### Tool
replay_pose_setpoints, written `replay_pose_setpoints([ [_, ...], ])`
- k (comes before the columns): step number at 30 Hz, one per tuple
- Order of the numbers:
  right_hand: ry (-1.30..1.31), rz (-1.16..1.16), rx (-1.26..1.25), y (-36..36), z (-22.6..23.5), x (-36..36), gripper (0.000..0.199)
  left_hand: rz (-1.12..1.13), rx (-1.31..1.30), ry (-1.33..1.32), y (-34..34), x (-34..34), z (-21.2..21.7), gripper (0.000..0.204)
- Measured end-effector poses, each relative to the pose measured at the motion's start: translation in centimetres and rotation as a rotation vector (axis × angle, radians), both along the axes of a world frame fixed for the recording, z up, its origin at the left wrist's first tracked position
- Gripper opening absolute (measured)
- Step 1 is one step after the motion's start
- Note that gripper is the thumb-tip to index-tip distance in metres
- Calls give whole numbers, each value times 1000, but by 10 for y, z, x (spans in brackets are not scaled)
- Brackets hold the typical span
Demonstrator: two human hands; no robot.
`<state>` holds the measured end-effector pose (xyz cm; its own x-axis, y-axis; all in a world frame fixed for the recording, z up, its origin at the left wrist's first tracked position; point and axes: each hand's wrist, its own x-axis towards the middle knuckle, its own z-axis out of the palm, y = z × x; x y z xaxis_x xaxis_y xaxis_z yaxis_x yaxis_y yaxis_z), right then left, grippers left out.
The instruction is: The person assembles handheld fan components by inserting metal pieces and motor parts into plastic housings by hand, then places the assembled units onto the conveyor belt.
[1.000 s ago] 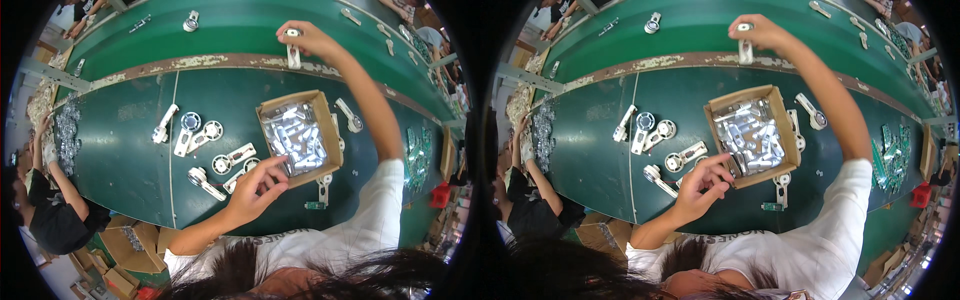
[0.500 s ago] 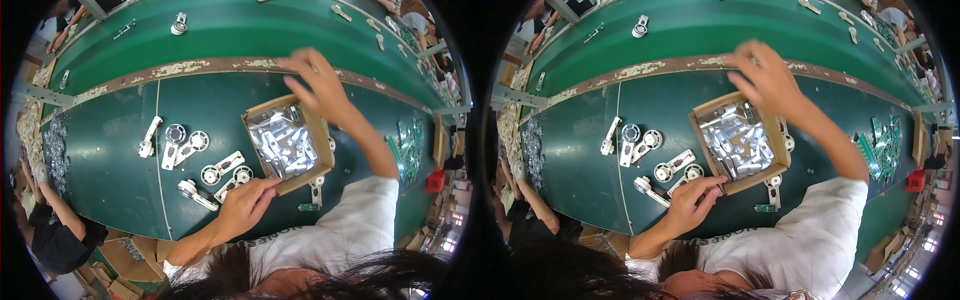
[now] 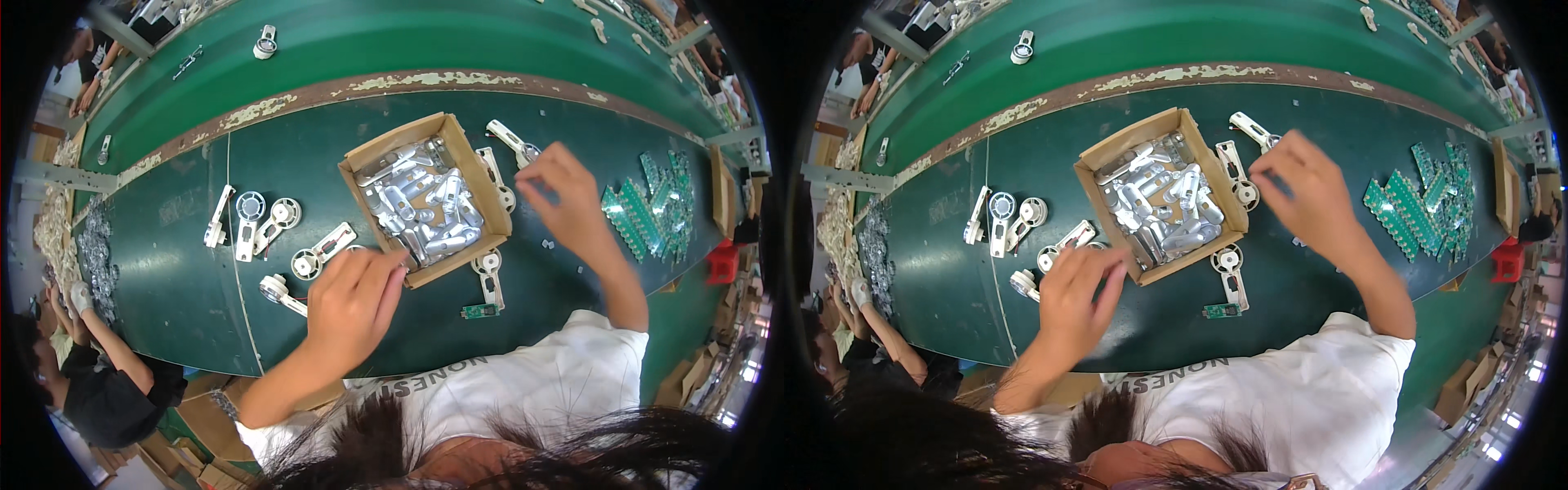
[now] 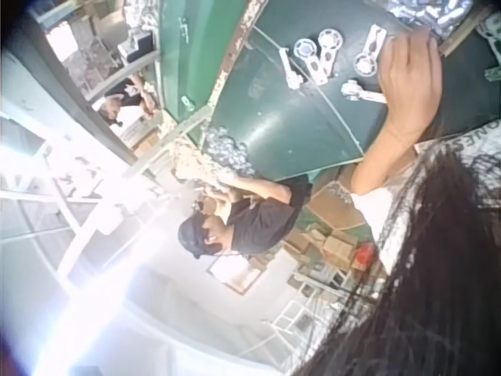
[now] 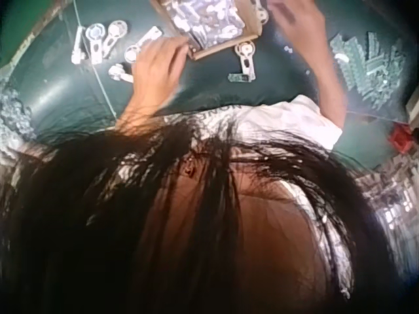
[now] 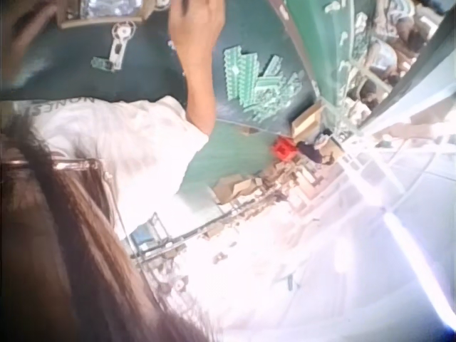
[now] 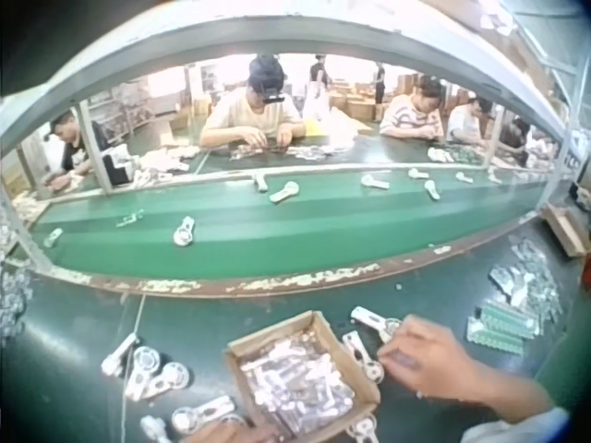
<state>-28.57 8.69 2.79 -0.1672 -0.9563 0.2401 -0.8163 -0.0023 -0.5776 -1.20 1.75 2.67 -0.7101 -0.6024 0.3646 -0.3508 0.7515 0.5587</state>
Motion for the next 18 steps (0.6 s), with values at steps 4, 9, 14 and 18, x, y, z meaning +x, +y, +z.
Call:
replay_pose_setpoints([
  [4, 258, 283, -130, -7, -2, 21, 8, -123, -206, -73, -31, -61, -15, 15],
  [9, 616, 239, -22, -32, -9, 38, 5, -119, -201, -401, -45, -90, -36, 22],
  [14, 708, 290, -44, -42, -17, 41, 1, -108, -7, -283, -52, -72, -24, 17],
  [18, 664, 281, -65, -40, -22, 37, 8, -113, 335, -12, -44, -42, -15, 9],
])
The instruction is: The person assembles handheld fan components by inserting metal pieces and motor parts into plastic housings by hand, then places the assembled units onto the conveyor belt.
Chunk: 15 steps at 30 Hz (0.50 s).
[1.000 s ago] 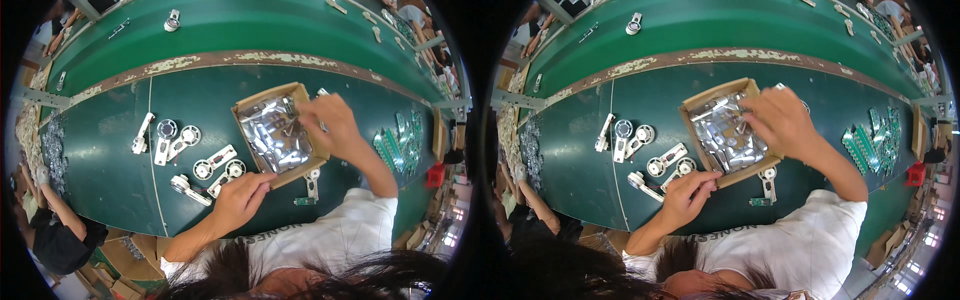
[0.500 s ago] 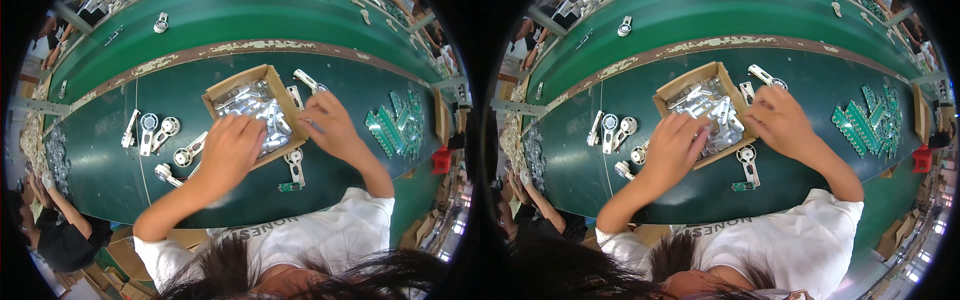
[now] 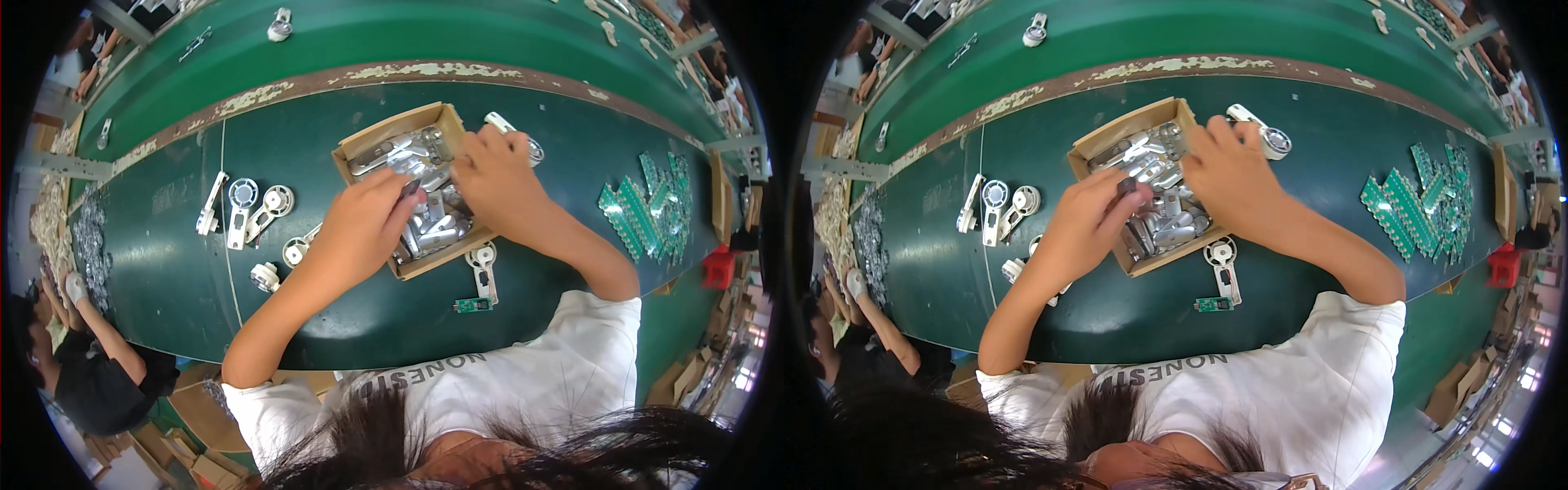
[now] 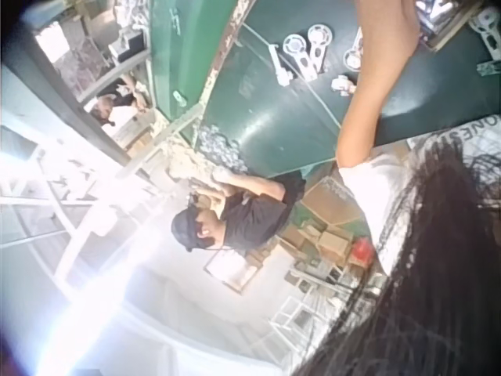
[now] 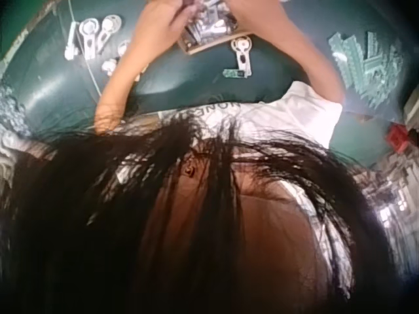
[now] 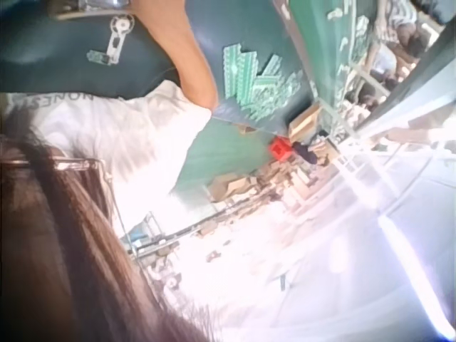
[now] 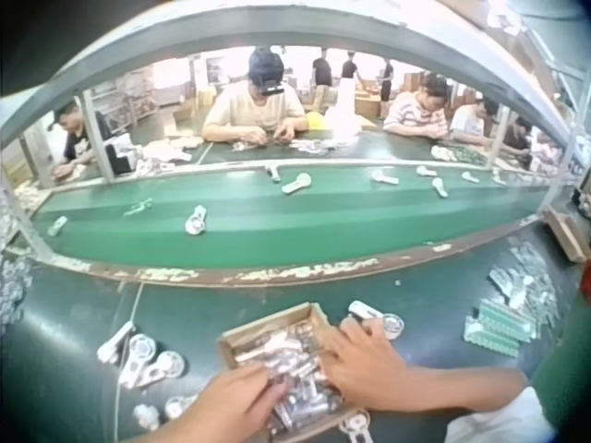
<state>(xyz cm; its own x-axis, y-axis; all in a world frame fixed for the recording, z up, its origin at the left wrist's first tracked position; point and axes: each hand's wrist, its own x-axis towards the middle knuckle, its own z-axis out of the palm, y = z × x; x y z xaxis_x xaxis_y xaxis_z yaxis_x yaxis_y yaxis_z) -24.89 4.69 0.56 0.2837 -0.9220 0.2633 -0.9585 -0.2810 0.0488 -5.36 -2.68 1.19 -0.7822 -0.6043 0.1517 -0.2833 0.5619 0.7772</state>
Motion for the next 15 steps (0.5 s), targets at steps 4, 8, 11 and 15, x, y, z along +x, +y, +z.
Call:
replay_pose_setpoints([
  [4, -395, 10, 21, 9, 26, 8, 12, 89, 816, 196, 21, 42, 15, 28],
  [8, -1110, 114, 336, 23, 40, 44, 12, 186, 855, 355, 43, 51, -9, 16],
  [11, -1026, 280, 267, 12, 28, 50, 18, 159, 450, 164, 43, 49, 6, 10],
  [15, -1192, 253, 327, 10, 25, 53, 18, 149, 280, 225, 36, 54, -4, 19],
])
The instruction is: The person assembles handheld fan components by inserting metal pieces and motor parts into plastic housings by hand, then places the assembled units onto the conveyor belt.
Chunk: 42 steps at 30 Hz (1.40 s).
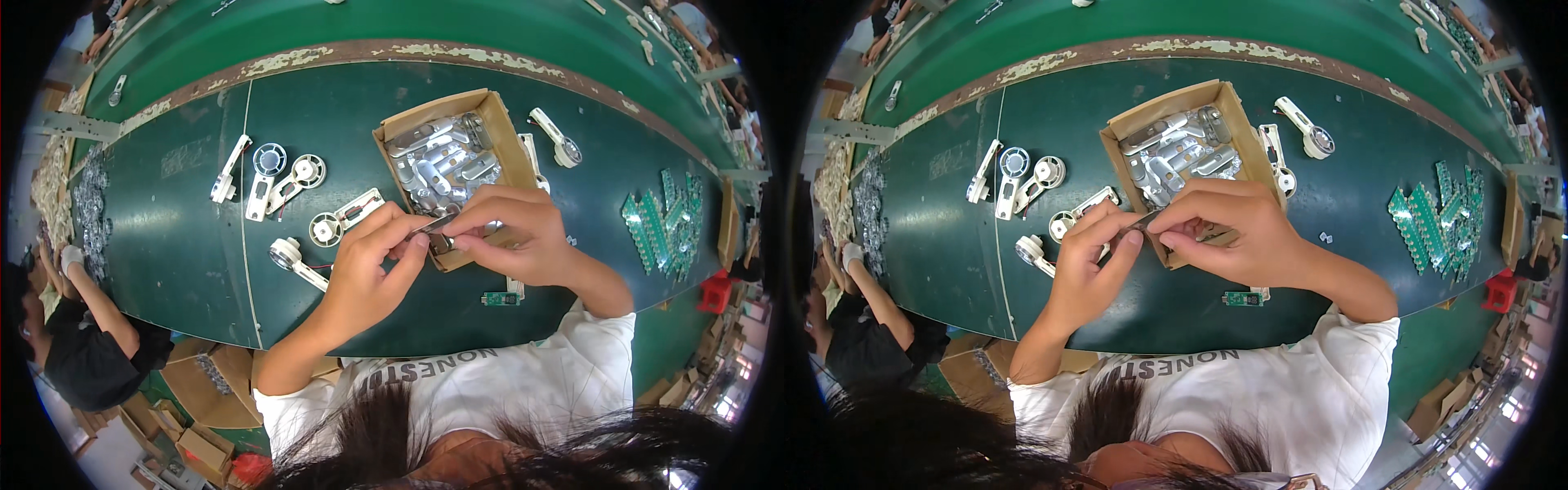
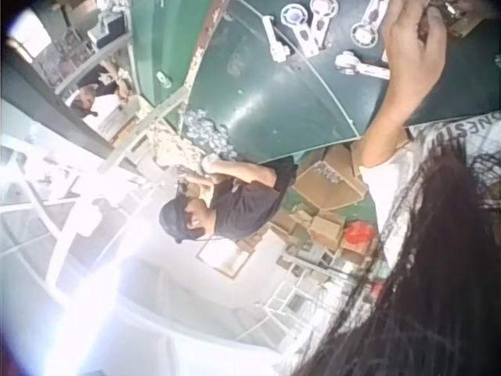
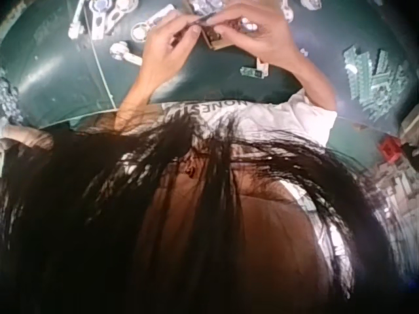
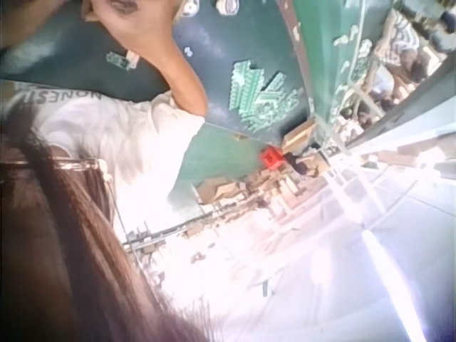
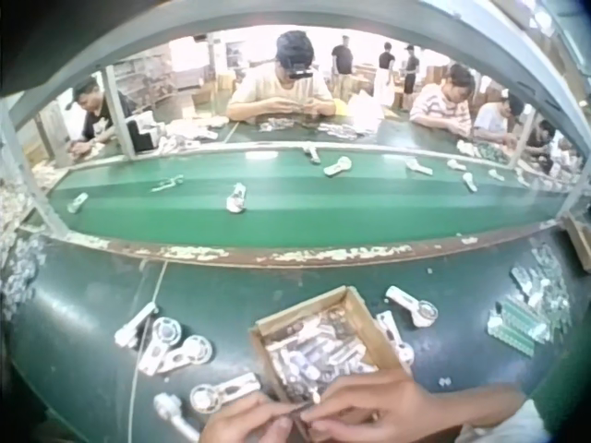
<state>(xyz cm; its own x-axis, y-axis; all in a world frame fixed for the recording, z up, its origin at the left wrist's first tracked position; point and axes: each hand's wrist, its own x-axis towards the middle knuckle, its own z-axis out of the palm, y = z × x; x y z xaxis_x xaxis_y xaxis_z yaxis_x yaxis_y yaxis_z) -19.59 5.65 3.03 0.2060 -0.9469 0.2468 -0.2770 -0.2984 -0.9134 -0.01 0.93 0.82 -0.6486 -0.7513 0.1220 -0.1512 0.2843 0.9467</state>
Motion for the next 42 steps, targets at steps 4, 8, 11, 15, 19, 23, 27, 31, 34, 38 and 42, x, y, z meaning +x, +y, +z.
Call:
replay_pose_setpoints([
  [4, -74, 9, 85, 2, -9, 1, 12, 99, 59, 73, 5, 4, -2, 27],
  [8, -220, -9, 208, 4, -13, 4, 11, 231, 234, 218, 7, 5, -4, 36],
  [11, -248, -27, 221, 4, -13, 7, 11, 169, 383, 287, 7, 5, -7, 46],
  [15, -242, -38, 233, 4, -15, 7, 11, 84, 346, 239, 7, 1, -7, 27],
  [19, -139, -51, 134, 3, -16, 6, 11, 25, 337, 304, 7, -3, -8, 29],
  [23, -127, -48, 93, 2, -16, 7, 11, -37, 439, 385, 9, -3, -9, 31],
  [27, -167, -82, 85, 4, -17, 8, 10, 2, 587, 460, 8, -4, -7, 29],
  [31, 9, -102, 45, 2, -10, 9, 11, 19, 662, 465, 8, -1, -10, 26],
  [34, 250, -141, -252, 0, -10, 9, 12, -5, 715, 481, 8, 1, -14, 27],
  [38, 79, -134, -143, -1, -16, 8, 14, -60, 770, 575, 11, -6, -11, 32],
  [42, -185, -52, 3, 0, -24, 7, 13, -61, 735, 550, 12, -7, -14, 35],
])
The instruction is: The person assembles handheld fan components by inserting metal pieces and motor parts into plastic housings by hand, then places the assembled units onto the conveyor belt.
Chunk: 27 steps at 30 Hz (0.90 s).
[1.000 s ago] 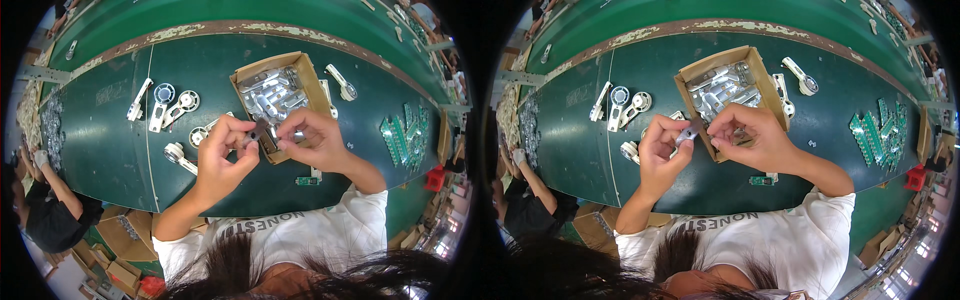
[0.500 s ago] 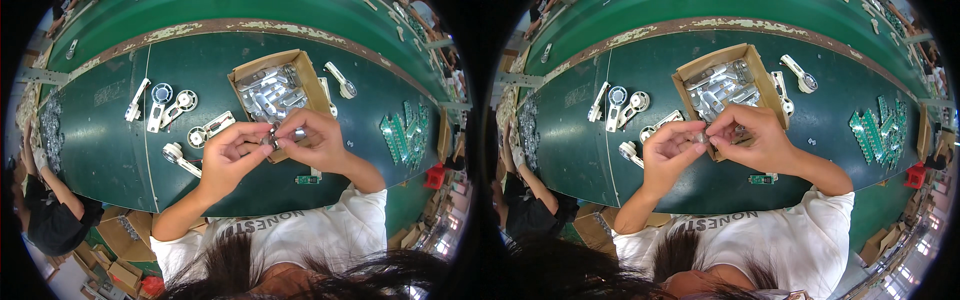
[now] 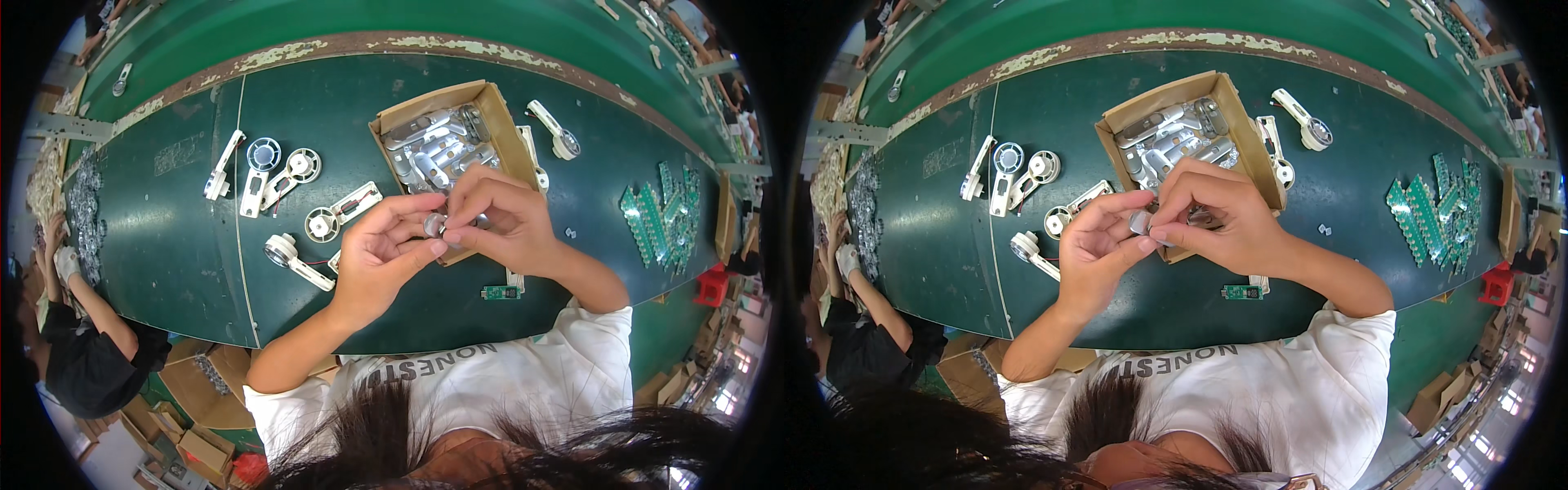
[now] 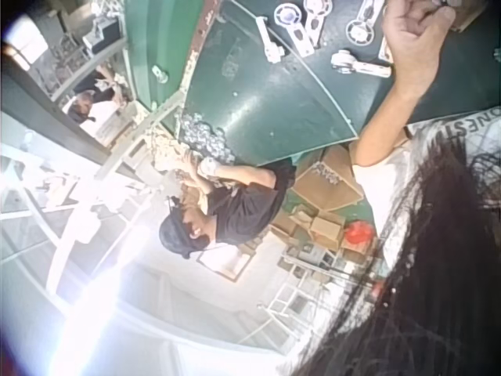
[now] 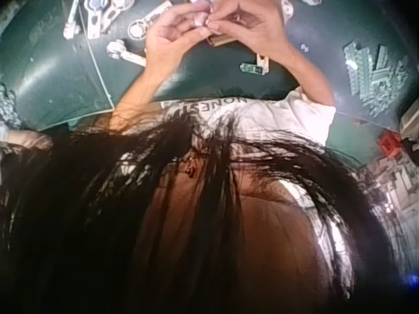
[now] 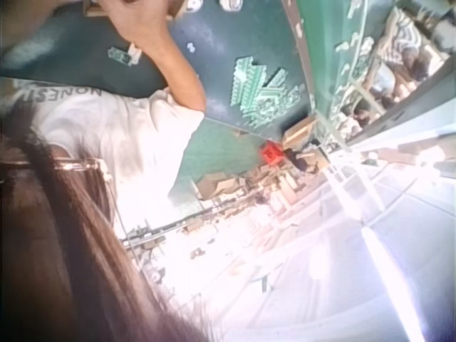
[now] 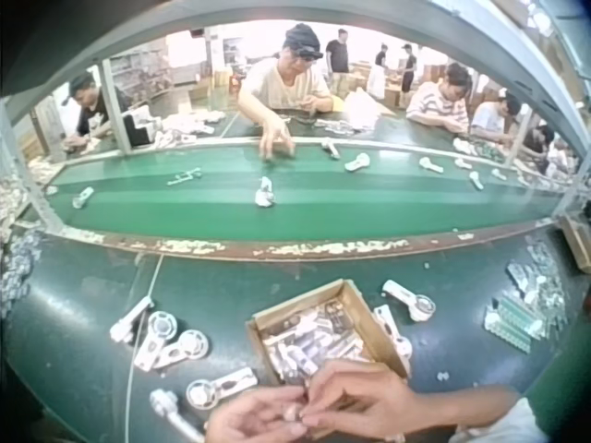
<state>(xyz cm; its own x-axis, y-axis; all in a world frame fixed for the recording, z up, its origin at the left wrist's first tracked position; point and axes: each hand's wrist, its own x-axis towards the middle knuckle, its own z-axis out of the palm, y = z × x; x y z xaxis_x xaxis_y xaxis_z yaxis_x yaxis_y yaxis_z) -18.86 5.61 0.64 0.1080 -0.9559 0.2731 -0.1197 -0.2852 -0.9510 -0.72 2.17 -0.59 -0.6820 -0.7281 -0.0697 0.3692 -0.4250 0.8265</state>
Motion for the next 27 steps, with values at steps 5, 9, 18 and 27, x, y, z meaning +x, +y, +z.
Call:
replay_pose_setpoints([
  [5, -3, 1, -24, 3, 1, 3, 11, 94, -1, 11, 4, 0, -4, 32],
  [9, 269, -81, -226, 1, 14, 3, 10, 69, 83, -47, -1, 4, 1, 33],
  [18, 440, -194, -210, -8, 35, -22, 19, 39, 157, -197, -10, 10, 6, 33],
  [27, 700, 12, -468, -15, 19, -4, 25, 77, 49, -203, -8, 6, 8, 32],
])
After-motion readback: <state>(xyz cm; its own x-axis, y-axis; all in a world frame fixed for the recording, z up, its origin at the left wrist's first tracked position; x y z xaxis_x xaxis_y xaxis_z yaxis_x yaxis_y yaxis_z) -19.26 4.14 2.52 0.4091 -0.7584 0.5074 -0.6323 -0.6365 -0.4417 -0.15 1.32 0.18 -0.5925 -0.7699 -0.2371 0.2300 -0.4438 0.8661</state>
